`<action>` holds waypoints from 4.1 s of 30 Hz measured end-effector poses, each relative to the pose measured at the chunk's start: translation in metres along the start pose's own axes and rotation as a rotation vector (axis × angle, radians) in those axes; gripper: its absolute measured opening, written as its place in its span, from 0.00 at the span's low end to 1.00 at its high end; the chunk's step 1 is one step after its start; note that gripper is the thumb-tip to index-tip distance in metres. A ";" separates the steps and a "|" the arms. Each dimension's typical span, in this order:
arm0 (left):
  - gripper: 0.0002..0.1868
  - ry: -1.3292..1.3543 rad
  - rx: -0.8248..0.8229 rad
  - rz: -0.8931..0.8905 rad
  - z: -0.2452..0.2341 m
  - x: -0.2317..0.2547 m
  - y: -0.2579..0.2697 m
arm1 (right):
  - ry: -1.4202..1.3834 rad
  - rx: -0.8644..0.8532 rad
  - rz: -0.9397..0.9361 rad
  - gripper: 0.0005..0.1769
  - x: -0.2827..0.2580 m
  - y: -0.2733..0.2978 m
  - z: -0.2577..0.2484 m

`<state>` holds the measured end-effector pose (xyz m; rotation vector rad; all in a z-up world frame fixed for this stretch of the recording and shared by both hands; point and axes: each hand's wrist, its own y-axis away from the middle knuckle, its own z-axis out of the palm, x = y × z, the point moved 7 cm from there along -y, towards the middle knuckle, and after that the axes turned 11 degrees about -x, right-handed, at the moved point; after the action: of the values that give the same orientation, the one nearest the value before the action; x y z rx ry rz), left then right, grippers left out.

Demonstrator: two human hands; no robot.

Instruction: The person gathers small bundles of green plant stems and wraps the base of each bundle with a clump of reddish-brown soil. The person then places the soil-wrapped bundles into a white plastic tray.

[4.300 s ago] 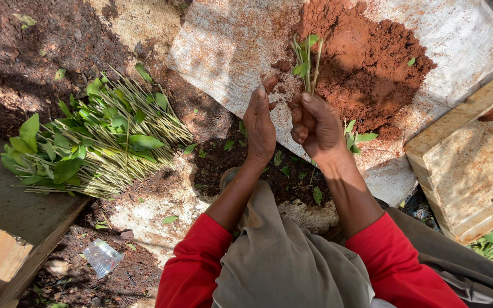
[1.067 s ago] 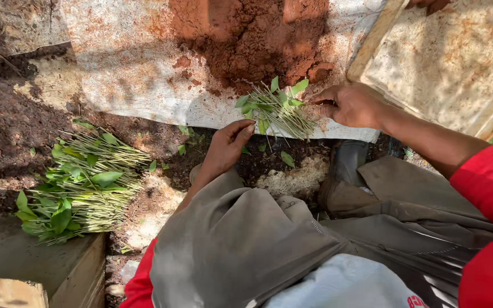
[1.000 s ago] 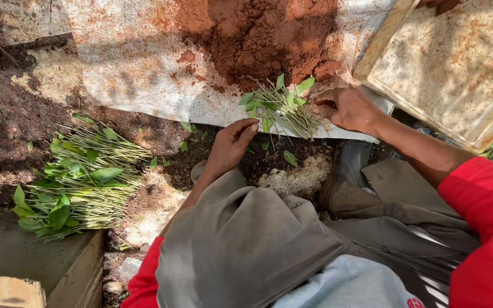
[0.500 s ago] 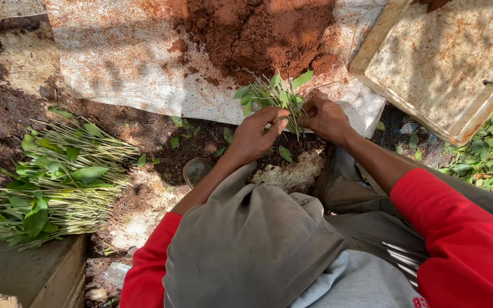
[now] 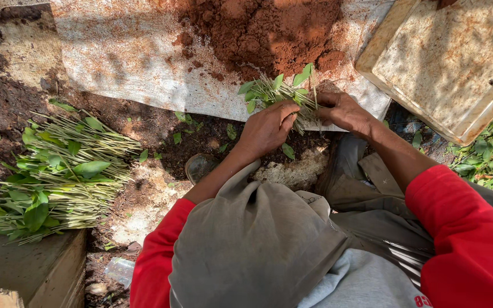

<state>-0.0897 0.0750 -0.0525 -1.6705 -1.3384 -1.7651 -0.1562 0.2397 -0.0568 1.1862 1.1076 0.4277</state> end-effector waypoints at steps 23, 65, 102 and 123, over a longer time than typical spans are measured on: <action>0.14 -0.096 0.035 0.016 0.009 0.008 -0.010 | 0.437 0.216 -0.131 0.21 -0.001 -0.011 -0.007; 0.18 -0.437 -0.112 0.124 0.027 0.026 -0.011 | 0.575 -0.052 -0.014 0.13 0.001 -0.022 -0.016; 0.17 1.074 0.548 0.331 -0.082 -0.023 0.052 | -0.586 -0.240 -0.212 0.37 -0.090 -0.031 0.091; 0.25 0.930 0.665 0.329 -0.084 -0.043 0.080 | 0.608 0.449 -0.670 0.11 -0.102 -0.055 0.133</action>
<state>-0.0642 -0.0462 -0.0493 -0.5304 -0.9503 -1.3692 -0.1023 0.0714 -0.0636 0.9945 2.1200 -0.0026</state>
